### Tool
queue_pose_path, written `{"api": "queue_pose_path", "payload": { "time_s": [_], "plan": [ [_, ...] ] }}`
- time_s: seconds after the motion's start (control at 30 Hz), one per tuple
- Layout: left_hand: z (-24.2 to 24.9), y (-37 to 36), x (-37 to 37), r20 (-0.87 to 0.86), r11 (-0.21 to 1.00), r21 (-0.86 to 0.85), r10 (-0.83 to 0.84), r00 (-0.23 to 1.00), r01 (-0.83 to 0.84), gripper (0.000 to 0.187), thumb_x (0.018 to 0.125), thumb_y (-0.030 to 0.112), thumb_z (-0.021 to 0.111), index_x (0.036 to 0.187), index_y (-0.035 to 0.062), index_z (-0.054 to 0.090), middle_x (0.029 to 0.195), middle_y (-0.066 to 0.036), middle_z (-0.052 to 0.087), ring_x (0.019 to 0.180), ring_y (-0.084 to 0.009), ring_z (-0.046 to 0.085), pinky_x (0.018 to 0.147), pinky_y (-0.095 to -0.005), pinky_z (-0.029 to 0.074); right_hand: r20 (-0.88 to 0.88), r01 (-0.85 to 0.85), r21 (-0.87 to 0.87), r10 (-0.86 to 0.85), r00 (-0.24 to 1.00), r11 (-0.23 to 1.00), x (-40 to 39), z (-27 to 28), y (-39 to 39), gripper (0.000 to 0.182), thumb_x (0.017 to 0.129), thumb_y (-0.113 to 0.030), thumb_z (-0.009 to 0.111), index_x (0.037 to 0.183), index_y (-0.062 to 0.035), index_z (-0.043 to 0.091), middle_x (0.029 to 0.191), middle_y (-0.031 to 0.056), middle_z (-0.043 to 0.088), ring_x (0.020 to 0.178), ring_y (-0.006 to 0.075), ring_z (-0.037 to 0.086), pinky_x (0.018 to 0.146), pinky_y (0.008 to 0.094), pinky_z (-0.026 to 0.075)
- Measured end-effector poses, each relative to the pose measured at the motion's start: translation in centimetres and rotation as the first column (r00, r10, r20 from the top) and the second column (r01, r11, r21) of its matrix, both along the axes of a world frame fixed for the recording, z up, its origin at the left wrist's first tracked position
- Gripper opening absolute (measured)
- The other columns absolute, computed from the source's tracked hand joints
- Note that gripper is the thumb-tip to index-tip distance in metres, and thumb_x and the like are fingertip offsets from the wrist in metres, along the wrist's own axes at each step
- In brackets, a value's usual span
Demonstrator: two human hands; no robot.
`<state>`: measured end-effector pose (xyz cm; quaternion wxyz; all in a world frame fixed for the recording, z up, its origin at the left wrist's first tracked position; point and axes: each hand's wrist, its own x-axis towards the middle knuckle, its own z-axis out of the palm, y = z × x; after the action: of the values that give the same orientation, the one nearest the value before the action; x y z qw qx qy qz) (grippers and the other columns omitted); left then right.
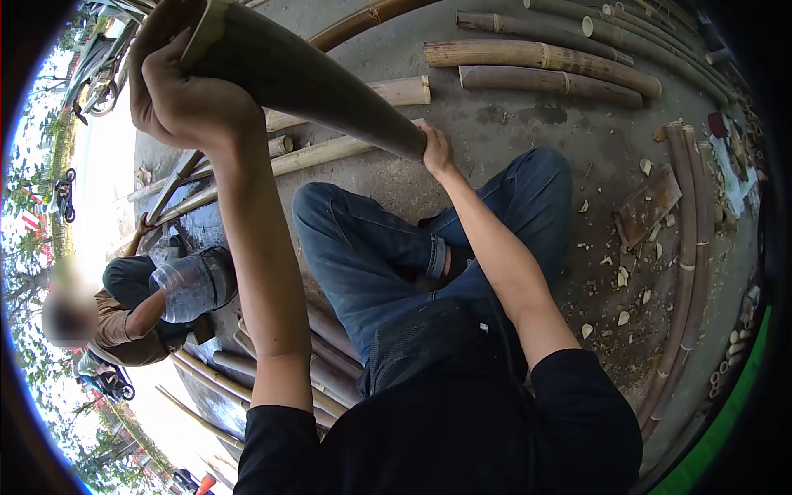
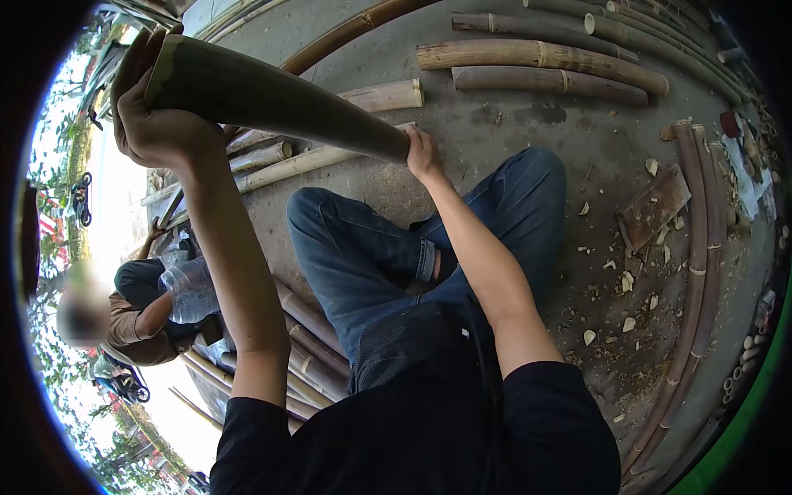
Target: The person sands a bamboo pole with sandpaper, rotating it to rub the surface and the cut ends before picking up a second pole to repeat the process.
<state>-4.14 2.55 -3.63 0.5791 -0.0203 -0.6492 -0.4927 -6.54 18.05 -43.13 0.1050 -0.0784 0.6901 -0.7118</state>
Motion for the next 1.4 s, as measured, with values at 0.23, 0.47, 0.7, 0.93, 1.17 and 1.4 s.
{"api": "queue_pose_path", "payload": {
  "time_s": [0.23,0.47,0.7,0.93,1.17,1.4],
  "plan": [
    [0.6,0.7,-0.7,0.040,0.995,-0.013,-0.095,0.995,0.096,0.046,0.089,0.008,0.039,0.120,-0.0144,0.065,0.111,-0.028,0.072,0.106,-0.0362,0.072,0.096,-0.0397,0.059,-0.454,-0.092,-0.310,-0.062,0.889,0.946,-0.2,33.3,-5.6,0.046,0.108,-0.034,0.034,0.102,-0.0043,0.068,0.091,0.0201,0.072,0.090,0.0415,0.070,0.082,0.0482,0.053],
    [1.1,0.9,0.6,0.150,0.985,0.119,-0.143,0.978,0.126,0.054,0.091,0.012,0.037,0.138,-0.0090,0.056,0.132,-0.025,0.065,0.124,-0.0340,0.063,0.105,-0.0414,0.053,-0.629,0.006,-0.328,-0.223,0.744,0.945,0.2,34.8,-8.2,0.041,0.108,-0.033,0.036,0.099,-0.0071,0.067,0.084,0.0208,0.069,0.088,0.0461,0.067,0.080,0.0528,0.052],
    [-0.4,-2.9,2.3,0.019,0.987,0.156,-0.053,0.998,0.049,0.051,0.084,0.009,0.039,0.124,-0.0125,0.061,0.119,-0.029,0.069,0.104,-0.0420,0.072,0.095,-0.0459,0.060,-0.259,0.040,0.134,-0.004,0.966,0.990,1.9,3.0,-0.4,0.052,0.107,-0.036,0.029,0.105,-0.0042,0.070,0.105,0.0223,0.072,0.104,0.0420,0.066,0.091,0.0488,0.049],
    [-0.9,-3.3,2.6,0.060,0.994,0.110,0.005,0.998,-0.011,0.051,0.086,0.013,0.036,0.122,-0.0104,0.063,0.115,-0.027,0.070,0.103,-0.0405,0.072,0.095,-0.0451,0.060,-0.032,-0.072,0.041,0.073,0.997,0.997,0.7,2.7,-1.5,0.051,0.104,-0.034,0.032,0.110,-0.0043,0.073,0.105,0.0191,0.074,0.102,0.0371,0.070,0.091,0.0436,0.050],
    [0.1,-1.7,2.1,0.099,0.993,0.115,-0.043,0.994,0.032,0.048,0.089,0.006,0.041,0.129,-0.0096,0.061,0.119,-0.025,0.070,0.106,-0.0366,0.071,0.097,-0.0438,0.059,-0.570,-0.169,-0.291,-0.029,0.821,0.942,1.8,33.4,-8.4,0.042,0.110,-0.033,0.040,0.124,-0.0032,0.066,0.100,0.0171,0.074,0.097,0.0285,0.072,0.091,0.0371,0.053],
    [-0.1,-1.9,3.8,0.092,0.987,0.163,-0.007,0.996,-0.008,0.052,0.091,0.012,0.035,0.135,-0.0025,0.058,0.126,-0.021,0.066,0.107,-0.0291,0.069,0.096,-0.0389,0.057,-0.661,-0.249,-0.418,-0.104,0.743,0.874,2.8,34.3,-9.3,0.035,0.102,-0.031,0.055,0.121,-0.0047,0.067,0.112,0.0206,0.072,0.108,0.0385,0.068,0.098,0.0487,0.051]
  ]
}}
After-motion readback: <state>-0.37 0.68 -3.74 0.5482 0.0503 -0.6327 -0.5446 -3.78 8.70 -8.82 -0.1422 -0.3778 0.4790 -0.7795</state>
